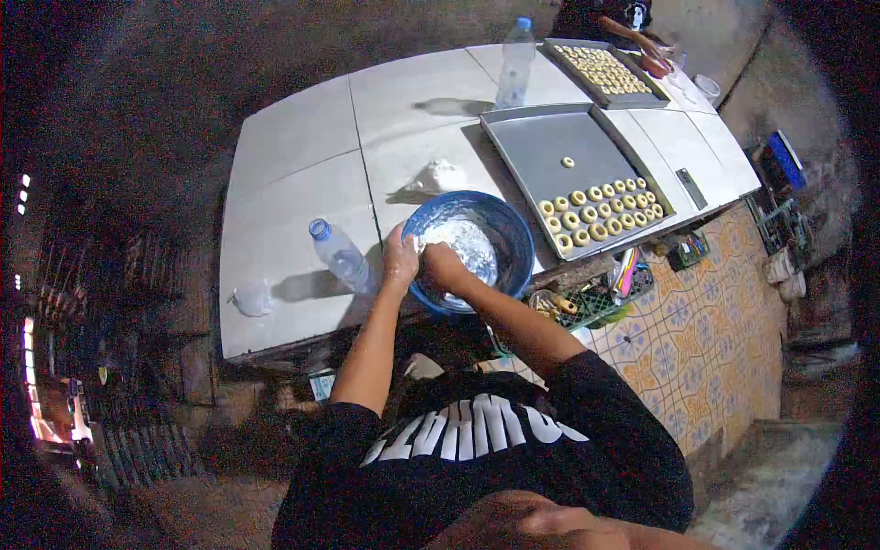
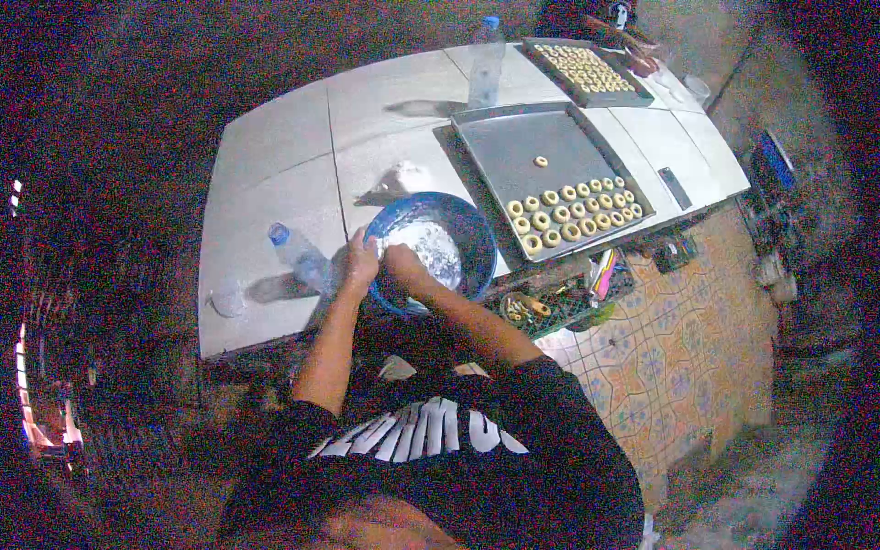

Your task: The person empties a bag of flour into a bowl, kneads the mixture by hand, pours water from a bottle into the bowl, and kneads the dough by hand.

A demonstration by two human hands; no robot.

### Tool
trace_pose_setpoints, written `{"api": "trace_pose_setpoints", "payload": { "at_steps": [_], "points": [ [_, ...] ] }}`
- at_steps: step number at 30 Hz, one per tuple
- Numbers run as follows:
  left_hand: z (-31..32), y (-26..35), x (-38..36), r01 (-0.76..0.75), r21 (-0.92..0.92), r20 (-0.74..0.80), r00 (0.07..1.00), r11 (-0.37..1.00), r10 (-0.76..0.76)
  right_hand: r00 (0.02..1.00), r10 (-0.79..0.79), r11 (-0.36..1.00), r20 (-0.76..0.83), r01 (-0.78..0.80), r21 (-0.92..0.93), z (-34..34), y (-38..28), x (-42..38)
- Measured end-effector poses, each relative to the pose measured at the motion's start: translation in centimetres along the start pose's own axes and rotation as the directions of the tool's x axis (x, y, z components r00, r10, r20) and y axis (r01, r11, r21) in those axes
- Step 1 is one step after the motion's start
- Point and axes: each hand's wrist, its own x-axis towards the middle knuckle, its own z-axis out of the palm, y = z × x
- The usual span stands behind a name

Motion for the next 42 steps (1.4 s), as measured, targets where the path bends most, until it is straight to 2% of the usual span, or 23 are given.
{"api": "trace_pose_setpoints", "payload": {
  "at_steps": [3, 6, 7, 10, 11, 14, 15, 16, 18, 19, 22, 23, 25, 26, 29, 30, 32, 33, 35, 37, 39, 41, 42],
  "points": [
    [0.7, -1.7, 0.0, -0.023, 0.060, -0.088, 0.996, 0.998, 0.028, 0.998, 0.047, 0.999, -0.040, -0.046, 0.012, -0.1, -0.1, 0.5],
    [1.1, -4.4, 0.8, -0.229, 0.173, -0.132, 0.959, 0.958, 0.253, 0.995, 0.056, 0.998, -0.081, -0.054, 0.025, 0.3, 0.2, 0.2],
    [0.3, -2.4, 0.6, -0.120, 0.008, 0.001, 0.993, 0.993, 0.120, 0.994, 0.042, 0.999, -0.098, -0.040, 0.025, 0.5, 0.4, 0.1],
    [0.2, -0.8, -0.1, -0.105, -0.046, -0.023, 0.994, 0.993, 0.104, 0.997, -0.081, 0.996, 0.014, 0.080, 0.036, 1.0, 2.5, 0.5],
    [0.6, -2.7, 0.5, -0.115, 0.062, -0.055, 0.991, 0.991, 0.118, 0.979, -0.185, 0.983, -0.081, 0.186, 0.006, 2.9, 4.5, 0.9],
    [2.0, -5.5, 1.0, -0.328, 0.248, -0.204, 0.902, 0.911, 0.380, 0.982, -0.090, 0.989, -0.165, 0.109, 0.104, -2.8, 1.3, -3.2],
    [1.1, -2.9, 0.2, -0.254, 0.133, -0.119, 0.955, 0.958, 0.270, 0.975, -0.167, 0.983, -0.144, 0.175, 0.047, -3.4, 2.1, -3.1],
    [0.3, -0.2, -0.6, -0.153, 0.033, -0.032, 0.987, 0.988, 0.154, 0.968, -0.149, 0.988, -0.203, 0.153, 0.006, -3.7, 2.4, -3.0],
    [1.2, -2.8, 0.9, -0.263, 0.035, -0.023, 0.964, 0.964, 0.264, 0.940, -0.120, 0.992, -0.318, 0.102, -0.072, -4.0, 2.9, -3.1],
    [1.6, -2.9, 0.4, -0.269, 0.030, -0.067, 0.961, 0.963, 0.270, 0.970, 0.042, 0.992, -0.241, -0.070, -0.109, -4.5, 2.4, -2.8],
    [1.5, -1.7, -0.2, -0.130, 0.031, -0.022, 0.991, 0.991, 0.131, 0.954, 0.056, 0.971, -0.296, -0.121, -0.205, -2.2, 3.6, -1.5],
    [1.9, -3.6, 0.6, -0.161, 0.078, -0.027, 0.986, 0.984, 0.164, 0.974, 0.172, 0.957, -0.145, -0.201, -0.210, -1.7, 3.4, -1.4],
    [0.9, 0.4, -0.7, -0.101, 0.204, -0.018, 0.994, 0.974, 0.107, 0.997, -0.047, 0.979, -0.067, 0.032, -0.201, -1.5, 2.6, -2.6],
    [1.1, -0.1, -0.3, -0.147, 0.192, -0.024, 0.988, 0.970, 0.154, 0.987, -0.157, 0.971, -0.026, 0.149, -0.187, -1.4, 2.1, -3.1],
    [1.4, -1.1, 0.2, -0.213, 0.131, -0.046, 0.974, 0.968, 0.221, 0.928, -0.142, 0.857, -0.345, -0.059, -0.512, 4.5, 2.0, -0.4],
    [1.4, -1.5, 0.2, -0.225, 0.108, -0.056, 0.971, 0.968, 0.232, 0.939, -0.160, 0.847, -0.304, -0.028, -0.532, 4.5, 2.3, 0.4],
    [1.6, -2.7, 0.7, -0.255, 0.080, -0.071, 0.963, 0.964, 0.261, 0.999, -0.052, 0.955, 0.012, 0.053, -0.292, -0.1, 0.5, -0.9],
    [1.6, -2.5, 0.6, -0.227, 0.099, -0.075, 0.969, 0.969, 0.235, 0.981, -0.095, 0.965, -0.170, 0.048, -0.257, 0.2, 0.4, -1.2],
    [2.7, -3.0, 1.3, -0.221, 0.115, -0.151, 0.960, 0.968, 0.237, 0.979, -0.153, 0.962, -0.134, 0.116, -0.246, -0.3, 0.9, -1.1],
    [2.2, -2.7, 1.0, -0.244, 0.027, -0.102, 0.964, 0.969, 0.245, 0.973, -0.150, 0.980, -0.177, 0.122, -0.157, -0.5, 2.0, -0.8],
    [1.6, -1.0, 0.0, -0.197, -0.086, -0.080, 0.979, 0.977, 0.190, 0.986, -0.134, 0.982, -0.095, 0.119, -0.147, -1.0, 3.2, -1.0],
    [1.9, -1.1, -0.4, -0.234, -0.033, -0.140, 0.964, 0.972, 0.227, 0.995, -0.094, 0.981, -0.033, 0.087, -0.171, -0.8, 5.3, -1.2],
    [2.1, -1.1, -0.3, -0.253, -0.008, -0.169, 0.954, 0.967, 0.248, 0.989, -0.147, 0.978, -0.005, 0.144, -0.148, -1.8, 5.3, -1.8]
  ]
}}
